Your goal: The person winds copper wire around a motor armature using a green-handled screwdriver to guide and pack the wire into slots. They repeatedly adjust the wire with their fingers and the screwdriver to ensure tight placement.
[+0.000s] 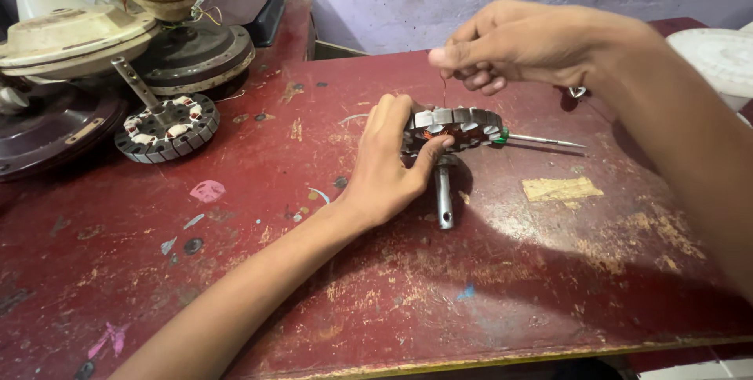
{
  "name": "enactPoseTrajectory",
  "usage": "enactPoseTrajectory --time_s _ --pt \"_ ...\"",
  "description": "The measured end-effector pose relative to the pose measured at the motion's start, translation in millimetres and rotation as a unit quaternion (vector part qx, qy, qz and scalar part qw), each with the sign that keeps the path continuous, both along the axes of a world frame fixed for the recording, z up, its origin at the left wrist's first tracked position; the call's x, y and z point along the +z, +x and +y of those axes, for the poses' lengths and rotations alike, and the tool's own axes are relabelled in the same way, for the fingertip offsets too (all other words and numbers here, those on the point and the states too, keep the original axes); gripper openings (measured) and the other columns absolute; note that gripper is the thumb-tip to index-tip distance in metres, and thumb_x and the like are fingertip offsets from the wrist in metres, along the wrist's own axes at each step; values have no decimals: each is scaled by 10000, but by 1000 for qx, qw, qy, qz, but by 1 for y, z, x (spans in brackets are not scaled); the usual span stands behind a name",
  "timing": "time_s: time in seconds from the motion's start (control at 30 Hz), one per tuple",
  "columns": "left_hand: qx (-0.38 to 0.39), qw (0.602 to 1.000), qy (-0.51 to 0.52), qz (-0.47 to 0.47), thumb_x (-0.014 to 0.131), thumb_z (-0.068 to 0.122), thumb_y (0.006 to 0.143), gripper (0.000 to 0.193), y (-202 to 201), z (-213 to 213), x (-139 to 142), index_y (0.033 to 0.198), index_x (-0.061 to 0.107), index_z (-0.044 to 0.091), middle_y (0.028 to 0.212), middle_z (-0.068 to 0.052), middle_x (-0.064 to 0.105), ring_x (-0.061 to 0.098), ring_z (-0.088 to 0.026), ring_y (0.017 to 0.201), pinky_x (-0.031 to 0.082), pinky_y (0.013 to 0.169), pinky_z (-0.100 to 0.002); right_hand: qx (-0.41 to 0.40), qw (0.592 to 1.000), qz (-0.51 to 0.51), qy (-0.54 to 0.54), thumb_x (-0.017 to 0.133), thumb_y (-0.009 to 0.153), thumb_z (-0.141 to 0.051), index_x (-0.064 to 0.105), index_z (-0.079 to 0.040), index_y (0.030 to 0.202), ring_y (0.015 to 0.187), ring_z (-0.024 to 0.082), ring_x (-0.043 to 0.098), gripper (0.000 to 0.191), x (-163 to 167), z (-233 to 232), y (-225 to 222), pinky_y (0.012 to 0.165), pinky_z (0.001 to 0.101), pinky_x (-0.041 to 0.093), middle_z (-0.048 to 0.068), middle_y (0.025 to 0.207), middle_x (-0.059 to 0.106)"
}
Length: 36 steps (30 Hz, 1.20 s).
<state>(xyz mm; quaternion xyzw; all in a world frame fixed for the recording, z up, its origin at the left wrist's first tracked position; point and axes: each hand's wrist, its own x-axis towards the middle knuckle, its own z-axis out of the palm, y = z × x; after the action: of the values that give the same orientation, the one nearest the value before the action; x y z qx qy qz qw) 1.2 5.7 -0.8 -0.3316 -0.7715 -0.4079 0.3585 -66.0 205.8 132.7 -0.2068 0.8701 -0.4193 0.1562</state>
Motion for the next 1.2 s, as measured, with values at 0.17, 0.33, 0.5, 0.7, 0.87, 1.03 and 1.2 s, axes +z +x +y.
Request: enactPoseTrajectory --time_s 0.17,0.33,0.5,0.7,0.87,1.03,1.2 --pt "-21 1000 2 0 728 219 978 360 4 -1 -3 1183 526 3 1090 -178 540 555 -337 1041 458 927 -433 2 976 170 136 632 921 -329 793 -23 994 709 143 640 354 13 -11 34 629 307 513 75 783 743" --pt "-44 999 -28 -9 709 193 1008 397 8 -9 4 1309 530 5 1149 -207 615 650 -351 1053 519 914 -427 -66 940 220 254 619 984 -354 788 -135 1135 717 289 668 316 20 -23 63 646 449 534 87 925 776" --pt "-69 997 -6 -41 726 186 982 463 12 -4 12 1340 489 13 1113 -197 658 693 -331 1017 551 865 -418 50 923 318 210 619 924 -323 787 -104 1076 715 254 713 315 22 -30 72 695 411 549 134 871 789" --pt "-90 996 -23 10 700 128 984 483 8 -5 8 1387 451 34 1212 -197 631 644 -347 1123 514 973 -425 55 915 275 290 621 928 -273 768 -128 1161 708 274 719 310 12 -35 94 713 397 577 125 894 797" --pt "-67 997 -39 -10 699 117 980 456 4 -8 0 1396 522 55 1216 -169 652 633 -349 1147 502 1011 -426 60 901 260 344 650 910 -304 781 -109 1058 671 294 755 277 18 -44 113 729 409 586 137 816 786" --pt "-82 996 -24 3 713 111 939 449 3 -9 2 1351 549 43 1220 -170 652 633 -351 1155 503 1015 -429 19 865 192 463 612 976 -295 788 -139 1086 696 313 718 260 19 -53 124 752 415 563 166 776 745" --pt "-78 996 -32 -31 705 111 932 441 4 -11 4 1346 564 56 1191 -164 663 641 -345 1148 504 1017 -424 6 874 222 432 633 954 -255 801 -111 990 690 331 709 224 8 -55 129 709 450 552 160 753 715"
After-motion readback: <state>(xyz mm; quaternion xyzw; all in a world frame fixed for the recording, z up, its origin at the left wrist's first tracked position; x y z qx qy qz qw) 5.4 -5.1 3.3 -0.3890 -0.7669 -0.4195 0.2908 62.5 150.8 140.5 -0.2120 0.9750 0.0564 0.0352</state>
